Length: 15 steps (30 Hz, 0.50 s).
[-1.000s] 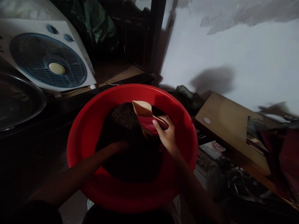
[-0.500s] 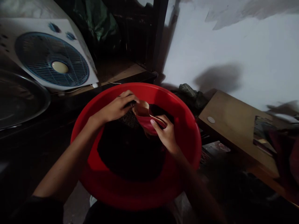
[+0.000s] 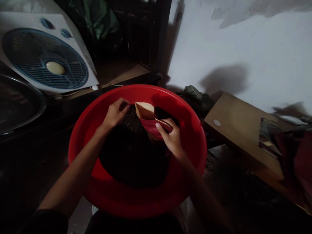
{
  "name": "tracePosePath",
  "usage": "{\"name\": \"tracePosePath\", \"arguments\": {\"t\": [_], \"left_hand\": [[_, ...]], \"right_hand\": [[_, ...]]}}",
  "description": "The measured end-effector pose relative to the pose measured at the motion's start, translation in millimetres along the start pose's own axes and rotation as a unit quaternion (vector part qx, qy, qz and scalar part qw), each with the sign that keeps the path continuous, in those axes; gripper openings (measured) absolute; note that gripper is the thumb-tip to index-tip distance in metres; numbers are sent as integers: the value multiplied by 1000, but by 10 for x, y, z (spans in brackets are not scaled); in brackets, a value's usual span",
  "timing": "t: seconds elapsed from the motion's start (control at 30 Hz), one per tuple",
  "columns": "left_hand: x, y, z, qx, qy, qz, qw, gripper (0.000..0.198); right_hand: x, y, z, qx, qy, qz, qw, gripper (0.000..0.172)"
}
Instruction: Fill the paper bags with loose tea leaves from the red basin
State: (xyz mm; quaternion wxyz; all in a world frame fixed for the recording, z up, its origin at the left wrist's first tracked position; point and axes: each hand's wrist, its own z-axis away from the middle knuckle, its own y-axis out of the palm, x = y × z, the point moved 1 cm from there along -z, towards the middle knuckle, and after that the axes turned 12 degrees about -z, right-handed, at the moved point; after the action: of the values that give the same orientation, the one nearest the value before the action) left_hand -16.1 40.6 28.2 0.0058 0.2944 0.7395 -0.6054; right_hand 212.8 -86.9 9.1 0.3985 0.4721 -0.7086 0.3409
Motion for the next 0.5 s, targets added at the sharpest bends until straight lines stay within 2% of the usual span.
{"name": "tracePosePath", "arguments": {"t": [0.03, 0.07, 0.1, 0.13, 0.23, 0.33, 0.4, 0.5], "left_hand": [[162, 87, 50, 112, -35, -82, 990, 27], [318, 185, 124, 249, -64, -162, 953, 28], [451, 276, 209, 315, -79, -185, 927, 25], [560, 364, 301, 354, -92, -201, 909, 26], [734, 611, 569, 407, -132, -253, 868, 61], [736, 806, 755, 439, -132, -287, 841, 92], [707, 895, 835, 449, -109, -312, 831, 96], [680, 969, 922, 448, -86, -331, 826, 89]], "right_hand": [[0, 1, 1, 0, 0, -3, 1000, 17], [0, 1, 1, 1, 0, -5, 1000, 16], [0, 1, 1, 0, 1, -5, 1000, 16], [0, 0, 1, 0, 3, -5, 1000, 16], [-7, -5, -3, 3, 7, 2, 1000, 17], [-23, -6, -7, 18, 4, 6, 1000, 17], [-30, -4, -8, 27, 3, 6, 1000, 16], [-20, 1, -7, 33, 6, 6, 999, 16]]}}
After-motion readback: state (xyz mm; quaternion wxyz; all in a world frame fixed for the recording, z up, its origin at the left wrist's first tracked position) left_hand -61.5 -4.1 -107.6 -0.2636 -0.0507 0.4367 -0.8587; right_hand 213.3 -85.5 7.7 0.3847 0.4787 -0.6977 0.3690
